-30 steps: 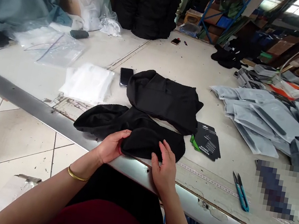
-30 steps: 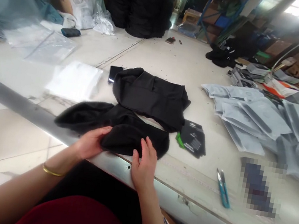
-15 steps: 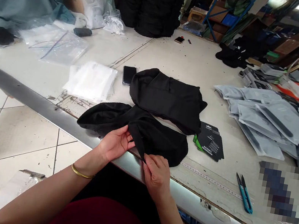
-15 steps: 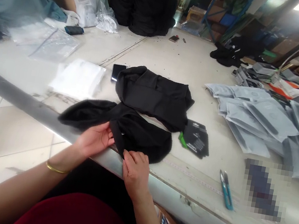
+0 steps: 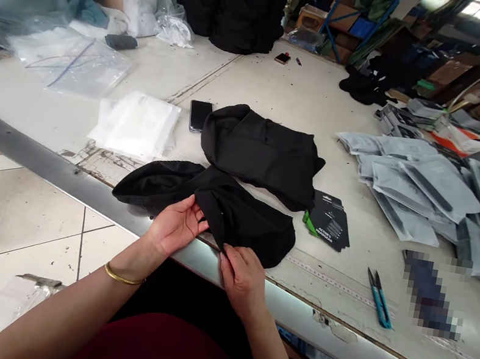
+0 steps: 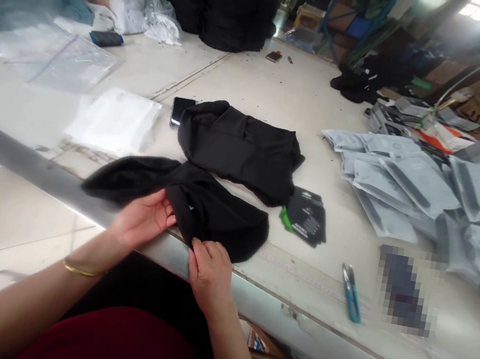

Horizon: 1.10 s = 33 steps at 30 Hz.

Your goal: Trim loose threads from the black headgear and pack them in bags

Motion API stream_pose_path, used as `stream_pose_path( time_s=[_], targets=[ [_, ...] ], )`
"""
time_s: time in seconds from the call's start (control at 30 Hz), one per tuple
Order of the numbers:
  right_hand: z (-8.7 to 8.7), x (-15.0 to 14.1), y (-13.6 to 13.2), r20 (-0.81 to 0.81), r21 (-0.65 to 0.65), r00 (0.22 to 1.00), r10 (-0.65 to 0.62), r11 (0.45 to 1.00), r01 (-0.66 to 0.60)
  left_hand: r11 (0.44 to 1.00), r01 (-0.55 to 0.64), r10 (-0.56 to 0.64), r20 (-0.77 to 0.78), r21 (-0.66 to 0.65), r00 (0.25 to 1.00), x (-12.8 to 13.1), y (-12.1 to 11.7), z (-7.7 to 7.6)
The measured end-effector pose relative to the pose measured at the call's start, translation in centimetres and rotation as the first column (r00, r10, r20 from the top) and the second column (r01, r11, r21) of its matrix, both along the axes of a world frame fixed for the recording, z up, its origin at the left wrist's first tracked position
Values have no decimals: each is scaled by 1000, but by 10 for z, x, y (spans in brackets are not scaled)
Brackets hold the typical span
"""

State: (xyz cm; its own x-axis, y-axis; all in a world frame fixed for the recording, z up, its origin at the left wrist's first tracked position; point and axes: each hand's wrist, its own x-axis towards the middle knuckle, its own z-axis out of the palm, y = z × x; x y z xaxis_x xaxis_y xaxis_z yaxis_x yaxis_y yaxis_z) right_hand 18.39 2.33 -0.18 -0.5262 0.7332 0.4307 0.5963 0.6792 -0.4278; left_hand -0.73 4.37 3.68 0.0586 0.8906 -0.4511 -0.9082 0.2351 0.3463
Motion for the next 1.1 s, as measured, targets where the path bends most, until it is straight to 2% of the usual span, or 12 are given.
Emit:
stream_pose_path(
  time_s=[0.27,0.43,0.53,0.6,0.67,0.73,0.8,0.83,0.9,0.93,1.03,1.1],
  targets=[
    [-1,0,-1,-3,-24,1000,-15,1000,15,1000,13,-13,4,20,1000,-3,-1,-4],
    [-2,0,-1,-4,-15,1000,-24,1000,24,1000,13,-13,-12,1,1000,-3,-2,-1],
    [-1,0,-2,-4,-24,999,-35,999,35,998,2,-7,-98,-56,995,-2,-5,3],
    [0,-1,-2,-3,-33,1000,-25,999,24,996,44,-61,-230,-77,971,-3,-10,7],
    [3,-2,-3,-14,-45,1000,17,999,-17,984,166,-178,-428,-66,886,-6,-16,10],
    [7,2,-2,-62,-51,997,55,997,-58,958,281,-252,-647,-60,719,-9,-23,15],
    [11,19,1,-138,-21,990,4,1000,-7,952,302,-202,-826,-40,526,-12,-28,20],
    [12,33,4,-175,8,982,-76,997,79,956,294,-143,-883,-6,447,-12,-28,23],
    [11,75,12,-222,81,921,-319,935,344,953,288,-21,-926,95,377,-10,-26,28],
    [10,100,16,-223,119,855,-469,857,501,947,287,14,-915,141,403,-7,-23,31],
    [2,179,24,-86,208,608,-789,583,785,942,284,-50,-764,177,643,2,-11,35],
    [-5,221,24,82,160,501,-862,507,847,944,297,-148,-624,142,767,8,-1,34]
  ],
)
